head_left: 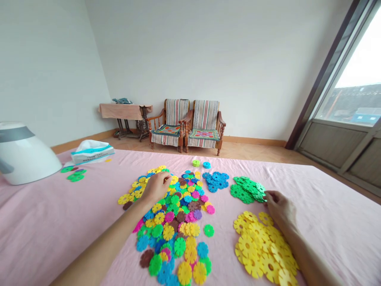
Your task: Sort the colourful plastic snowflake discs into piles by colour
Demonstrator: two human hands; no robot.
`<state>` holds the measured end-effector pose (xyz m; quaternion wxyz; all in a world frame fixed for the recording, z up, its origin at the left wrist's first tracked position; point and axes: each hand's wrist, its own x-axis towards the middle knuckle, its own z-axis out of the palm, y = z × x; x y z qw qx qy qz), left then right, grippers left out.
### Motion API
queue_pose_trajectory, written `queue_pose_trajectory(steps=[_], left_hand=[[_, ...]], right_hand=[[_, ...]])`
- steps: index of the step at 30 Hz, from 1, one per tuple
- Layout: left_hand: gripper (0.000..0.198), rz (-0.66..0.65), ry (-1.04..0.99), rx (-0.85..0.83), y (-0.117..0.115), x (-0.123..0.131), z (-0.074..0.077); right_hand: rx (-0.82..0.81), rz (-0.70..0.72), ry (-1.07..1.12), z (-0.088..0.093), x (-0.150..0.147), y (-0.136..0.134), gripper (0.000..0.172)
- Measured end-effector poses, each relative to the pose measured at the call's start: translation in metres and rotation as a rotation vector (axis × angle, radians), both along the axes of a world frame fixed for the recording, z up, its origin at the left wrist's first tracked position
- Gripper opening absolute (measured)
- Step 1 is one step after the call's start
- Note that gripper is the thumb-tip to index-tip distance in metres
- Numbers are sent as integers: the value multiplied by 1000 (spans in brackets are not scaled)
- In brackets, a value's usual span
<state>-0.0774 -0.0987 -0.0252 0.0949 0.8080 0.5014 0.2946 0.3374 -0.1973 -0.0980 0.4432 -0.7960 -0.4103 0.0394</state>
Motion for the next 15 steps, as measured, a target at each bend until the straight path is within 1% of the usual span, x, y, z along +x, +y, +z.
queue_pose_trajectory(steps=[3, 6, 7, 8, 10, 11, 13, 15], left_hand=[[25, -142, -50, -113, -25, 32, -1], [22, -309, -88, -251, -58, 73, -10], [22, -398, -162, -390, -69, 86, -14], [22, -459, -226, -513, -79, 99, -18], [21, -520, -299, -689, -95, 120, -26], [21, -543, -306, -741, -101, 128, -29], [23, -545, -299, -725, -107, 139, -31], [26, -521, -282, -639, -107, 141, -29]], right_hand=[[4, -5, 1, 0, -1, 0, 41], [-1, -5, -2, 0, 0, -1, 41], [-4, -4, -4, 0, 0, -1, 41], [-7, -2, -7, 0, 0, -1, 41], [-13, 5, -9, 0, 1, -1, 41], [-16, 9, -8, 0, 2, -1, 41], [-22, 13, -7, 1, 2, -1, 41], [-27, 16, -6, 1, 3, -1, 41]])
